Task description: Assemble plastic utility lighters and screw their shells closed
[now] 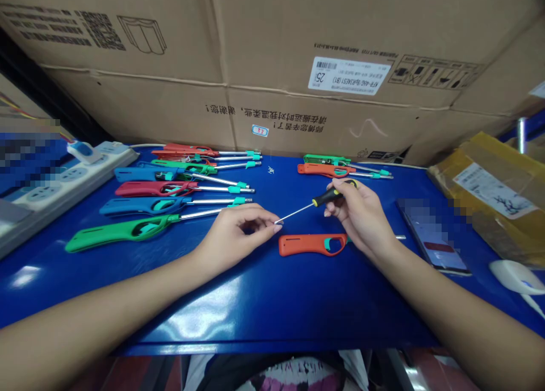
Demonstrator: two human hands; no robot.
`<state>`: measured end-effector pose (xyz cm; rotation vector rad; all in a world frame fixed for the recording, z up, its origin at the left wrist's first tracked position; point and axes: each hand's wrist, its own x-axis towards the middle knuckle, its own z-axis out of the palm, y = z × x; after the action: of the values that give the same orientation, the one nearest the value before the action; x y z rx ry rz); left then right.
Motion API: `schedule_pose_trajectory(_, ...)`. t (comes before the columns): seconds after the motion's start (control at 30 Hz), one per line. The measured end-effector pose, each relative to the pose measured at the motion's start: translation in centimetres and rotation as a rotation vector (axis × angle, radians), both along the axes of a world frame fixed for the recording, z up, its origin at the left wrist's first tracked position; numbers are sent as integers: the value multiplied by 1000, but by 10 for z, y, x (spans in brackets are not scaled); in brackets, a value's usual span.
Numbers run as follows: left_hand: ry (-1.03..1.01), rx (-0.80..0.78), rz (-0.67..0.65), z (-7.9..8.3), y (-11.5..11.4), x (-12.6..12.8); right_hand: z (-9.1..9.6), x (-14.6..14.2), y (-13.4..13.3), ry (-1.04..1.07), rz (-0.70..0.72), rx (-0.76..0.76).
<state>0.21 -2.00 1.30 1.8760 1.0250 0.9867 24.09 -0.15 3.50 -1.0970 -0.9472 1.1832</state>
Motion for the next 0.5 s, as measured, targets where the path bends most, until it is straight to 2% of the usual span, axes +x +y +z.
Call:
schedule_pose_trajectory(0.13,-16,-65,22,3,0,0,0,1,-1,5,-37,30)
schedule_pose_trajectory(0.3,-251,-331,114,3,5,1,2,2,-2,5,-67,65)
schedule_pose_trajectory(0.4,-374,-414,190,1,9,1,3,0,-3,24,-81,62)
schedule_pose_trajectory(0.5,-424,-451,195,-1,10,1,1,0,-2,38,-75,47)
